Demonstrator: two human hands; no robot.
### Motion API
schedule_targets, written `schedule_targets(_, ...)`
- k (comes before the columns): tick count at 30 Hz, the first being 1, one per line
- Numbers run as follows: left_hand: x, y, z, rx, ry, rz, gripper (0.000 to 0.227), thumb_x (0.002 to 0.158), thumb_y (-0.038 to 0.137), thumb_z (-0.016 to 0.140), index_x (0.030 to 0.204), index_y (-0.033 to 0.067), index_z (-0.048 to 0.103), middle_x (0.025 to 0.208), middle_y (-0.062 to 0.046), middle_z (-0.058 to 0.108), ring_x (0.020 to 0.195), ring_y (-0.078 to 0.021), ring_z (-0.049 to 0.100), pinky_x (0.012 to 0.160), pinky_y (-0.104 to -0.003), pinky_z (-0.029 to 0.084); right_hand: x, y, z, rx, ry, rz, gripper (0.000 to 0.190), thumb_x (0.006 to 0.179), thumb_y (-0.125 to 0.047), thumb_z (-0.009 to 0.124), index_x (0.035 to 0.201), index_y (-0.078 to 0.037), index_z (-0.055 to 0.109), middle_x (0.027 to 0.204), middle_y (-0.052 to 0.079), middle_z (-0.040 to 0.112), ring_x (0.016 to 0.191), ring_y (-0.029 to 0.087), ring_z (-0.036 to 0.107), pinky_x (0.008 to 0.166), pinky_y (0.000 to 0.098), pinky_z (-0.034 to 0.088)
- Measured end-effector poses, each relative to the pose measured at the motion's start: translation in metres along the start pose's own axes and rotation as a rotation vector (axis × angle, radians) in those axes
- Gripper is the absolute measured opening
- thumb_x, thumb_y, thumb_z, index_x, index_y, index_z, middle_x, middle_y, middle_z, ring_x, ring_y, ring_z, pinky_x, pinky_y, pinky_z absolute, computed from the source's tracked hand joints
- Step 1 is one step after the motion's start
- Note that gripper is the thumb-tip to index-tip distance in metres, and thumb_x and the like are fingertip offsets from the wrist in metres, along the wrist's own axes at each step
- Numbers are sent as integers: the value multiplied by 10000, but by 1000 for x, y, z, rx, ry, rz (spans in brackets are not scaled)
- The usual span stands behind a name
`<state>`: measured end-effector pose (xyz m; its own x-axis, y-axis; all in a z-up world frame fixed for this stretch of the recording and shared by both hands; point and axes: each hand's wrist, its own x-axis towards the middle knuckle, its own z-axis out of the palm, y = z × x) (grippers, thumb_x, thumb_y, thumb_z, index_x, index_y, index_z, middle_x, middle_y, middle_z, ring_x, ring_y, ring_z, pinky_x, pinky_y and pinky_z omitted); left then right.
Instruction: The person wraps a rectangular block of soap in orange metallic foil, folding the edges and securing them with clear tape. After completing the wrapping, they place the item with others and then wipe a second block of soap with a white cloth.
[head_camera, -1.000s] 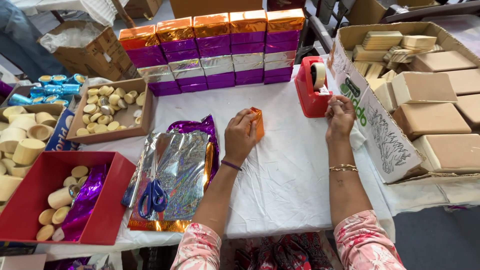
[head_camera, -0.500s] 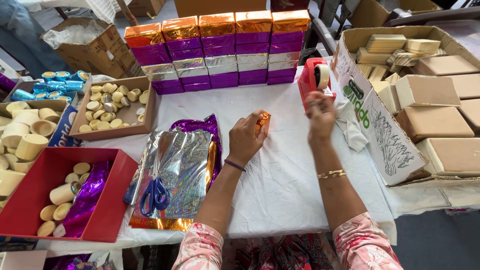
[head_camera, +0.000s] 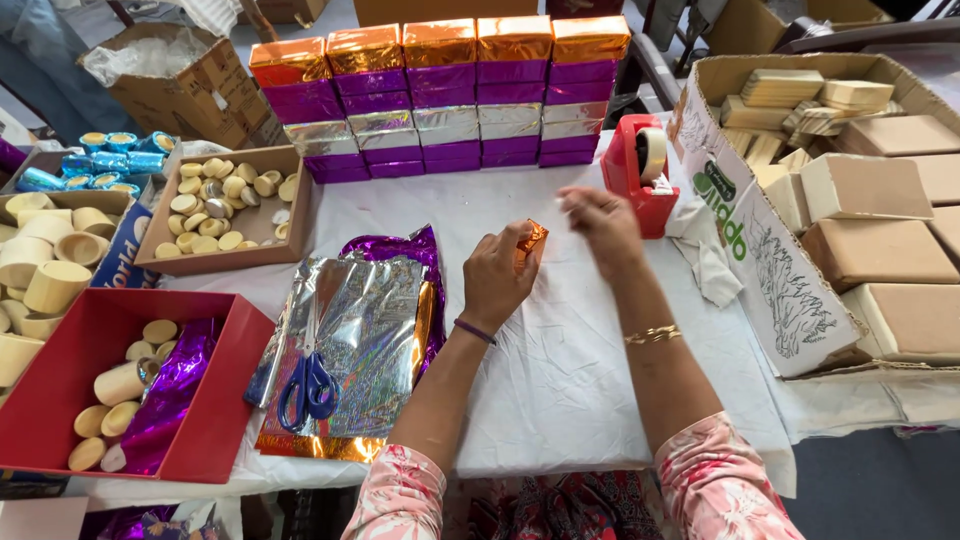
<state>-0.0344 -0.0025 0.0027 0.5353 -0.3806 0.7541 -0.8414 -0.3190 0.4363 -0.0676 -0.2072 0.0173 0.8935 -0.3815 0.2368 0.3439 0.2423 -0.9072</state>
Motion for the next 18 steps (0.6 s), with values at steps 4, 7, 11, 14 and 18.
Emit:
schedule_targets(4, 0, 7, -7, -13, -21, -24, 396, 881, 151, 758, 1213, 153, 541, 1014, -29, 742, 847, -266, 696, 735, -397, 557, -22, 2, 24, -44, -56, 92, 278, 950, -78, 703, 1223, -41, 671, 895, 13, 696, 750, 63, 585, 697, 217, 494)
schedule_targets(7, 4, 6, -6, -35, -22, -30, 407, 869, 151, 749, 1214, 146, 533, 1029, -15, 750, 843, -255, 699, 722, -385, 557, -25, 2, 22, -77, -59, 105, 362, 926, -65, 708, 1247, -84, 540, 875, 28, 688, 743, 73, 581, 683, 219, 486)
schedule_targets(11, 3, 5, -5, -17, -26, -42, 414, 865, 157, 754, 1219, 150, 538, 1021, -10, 750, 850, -244, 704, 724, -378, 558, -26, 0, 24, -80, -55, 87, 347, 920, -70, 723, 1137, -119, 457, 852, 52, 691, 727, 84, 580, 661, 222, 473)
schedule_targets(14, 3, 5, -6, -28, -24, -32, 422, 858, 156, 755, 1218, 146, 536, 1030, -14, 749, 858, -242, 702, 733, -379, 556, -25, 6, 25, -79, -38, 56, 346, 907, -69, 740, 1081, -125, 446, 828, 56, 693, 707, 82, 581, 646, 223, 467)
schedule_targets(18, 4, 6, -7, -37, -22, -27, 416, 855, 162, 759, 1206, 142, 538, 1031, -16, 745, 851, -238, 700, 736, -381, 554, -22, 16, 25, -92, 17, -25, 356, 886, -54, 778, 1009, -116, 450, 801, 63, 700, 683, 77, 590, 621, 223, 454)
